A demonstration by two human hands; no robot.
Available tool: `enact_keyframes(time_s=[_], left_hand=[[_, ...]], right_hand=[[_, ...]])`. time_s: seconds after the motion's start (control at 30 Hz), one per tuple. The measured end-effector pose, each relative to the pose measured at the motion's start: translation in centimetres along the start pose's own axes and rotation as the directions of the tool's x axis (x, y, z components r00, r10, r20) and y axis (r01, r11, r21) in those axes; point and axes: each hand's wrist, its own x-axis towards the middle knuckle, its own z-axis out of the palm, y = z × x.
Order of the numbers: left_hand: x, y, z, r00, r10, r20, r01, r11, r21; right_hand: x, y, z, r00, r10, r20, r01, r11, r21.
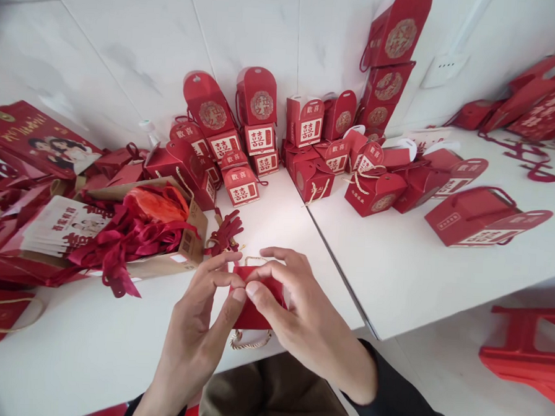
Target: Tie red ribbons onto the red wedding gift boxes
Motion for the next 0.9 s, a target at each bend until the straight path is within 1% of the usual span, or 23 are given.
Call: enact_keyframes(time_s=[0.03, 0.1, 0.17, 0.23, 0.3, 0.43, 0.53, 0.63, 0.9], left_hand=[[-0.2, -0.1, 0.0, 1.0, -0.004, -0.015, 0.004, 1.0, 0.023], [-0.7, -0.5, 0.0, 0.999, -0.002, -0.033, 0.006, 0.993, 0.122], [-1.2, -1.1, 0.0, 1.0, -0.009, -0.027, 0.015, 0.971, 0.237], [-1.6, -1.8, 0.2, 0.999, -0.036, -0.019, 0.04, 0.956, 0.291], [-1.9, -2.2, 0.2, 0.996, -0.078, -0.038, 0.085, 0.962, 0.261], [-2.2, -2.2, 0.1, 0.981, -0.177, -0.072, 0.185, 0.975, 0.124], [-2.3, -1.9, 0.0, 0.975, -0.217, -0.055, 0.219, 0.975, 0.038], [-2.3, -1.7, 0.0, 0.97, -0.237, -0.053, 0.237, 0.971, -0.01], [-2.3, -2.0, -0.2, 0.943, -0.33, -0.036, 0.322, 0.937, -0.134]], right_hand=[[0.3, -0.2, 0.0, 1.0, 0.015, 0.027, -0.016, 1.0, 0.026], [0.7, -0.4, 0.1, 1.0, 0.017, 0.017, -0.017, 1.0, 0.026], [1.1, -0.1, 0.2, 1.0, -0.006, -0.017, 0.006, 0.999, -0.032], [1.3, 0.3, 0.5, 1.0, -0.024, -0.015, 0.022, 0.995, -0.097], [1.4, 0.7, 0.7, 0.999, -0.046, -0.002, 0.045, 0.988, -0.15], [1.8, 1.0, 1.0, 0.995, -0.093, 0.019, 0.095, 0.97, -0.226], [2.3, 0.7, 1.3, 0.995, -0.09, 0.052, 0.099, 0.97, -0.222], [2.6, 0.6, 1.6, 0.994, -0.085, 0.074, 0.099, 0.972, -0.214], [2.5, 0.9, 1.8, 0.995, -0.048, 0.089, 0.065, 0.976, -0.21]])
